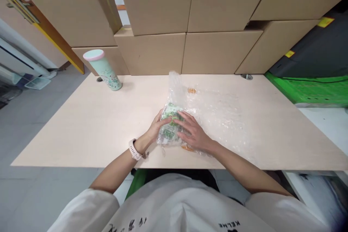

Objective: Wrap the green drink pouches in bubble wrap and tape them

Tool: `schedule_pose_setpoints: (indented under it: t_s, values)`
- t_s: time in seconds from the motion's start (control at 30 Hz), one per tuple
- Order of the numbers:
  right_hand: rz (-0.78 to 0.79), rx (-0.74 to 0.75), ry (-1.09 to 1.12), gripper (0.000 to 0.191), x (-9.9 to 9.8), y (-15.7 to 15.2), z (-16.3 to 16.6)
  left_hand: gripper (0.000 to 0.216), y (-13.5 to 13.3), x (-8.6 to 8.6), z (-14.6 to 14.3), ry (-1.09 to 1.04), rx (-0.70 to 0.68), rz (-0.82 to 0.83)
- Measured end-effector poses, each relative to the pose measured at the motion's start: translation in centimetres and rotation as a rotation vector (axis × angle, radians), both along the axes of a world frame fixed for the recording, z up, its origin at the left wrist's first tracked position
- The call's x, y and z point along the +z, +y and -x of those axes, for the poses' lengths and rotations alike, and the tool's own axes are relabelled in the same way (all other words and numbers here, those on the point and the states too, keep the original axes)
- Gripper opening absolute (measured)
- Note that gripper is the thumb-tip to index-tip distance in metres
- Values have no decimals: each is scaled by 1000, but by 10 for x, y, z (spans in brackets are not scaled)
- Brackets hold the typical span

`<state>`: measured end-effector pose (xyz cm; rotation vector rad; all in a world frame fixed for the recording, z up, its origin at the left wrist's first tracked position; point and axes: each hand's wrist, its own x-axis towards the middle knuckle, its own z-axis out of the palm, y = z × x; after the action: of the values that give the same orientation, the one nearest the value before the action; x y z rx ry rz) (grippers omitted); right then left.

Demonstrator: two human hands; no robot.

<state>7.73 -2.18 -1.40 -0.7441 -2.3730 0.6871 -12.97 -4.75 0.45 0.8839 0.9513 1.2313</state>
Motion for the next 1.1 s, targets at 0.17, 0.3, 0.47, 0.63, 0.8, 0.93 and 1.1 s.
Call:
schedule_pose_setpoints:
  t_s: [0.17,0.3,0.47,0.63,0.8,0.93,1.1]
  values:
    - [10,-322,90,39,4,3,-7,53,8,-4,1,-36,-11,0]
    - [1,-388,15,35,7,13,-9,56,12,-4,5,-140,-87,21]
    - [194,-277,131,48,12,15,-1,61,13,-4,6,-173,-136,39]
    - [423,-225,290,71,12,21,7,59,14,-10,-2,-66,-184,-27]
    - [519,-306,300,71,5,35,13,80,11,-13,-2,306,242,-240]
    - [604,-309,295,66,16,40,27,69,6,-8,5,469,362,-323]
    - [689,51,312,63,62,22,48,57,-4,7,25,286,247,-92]
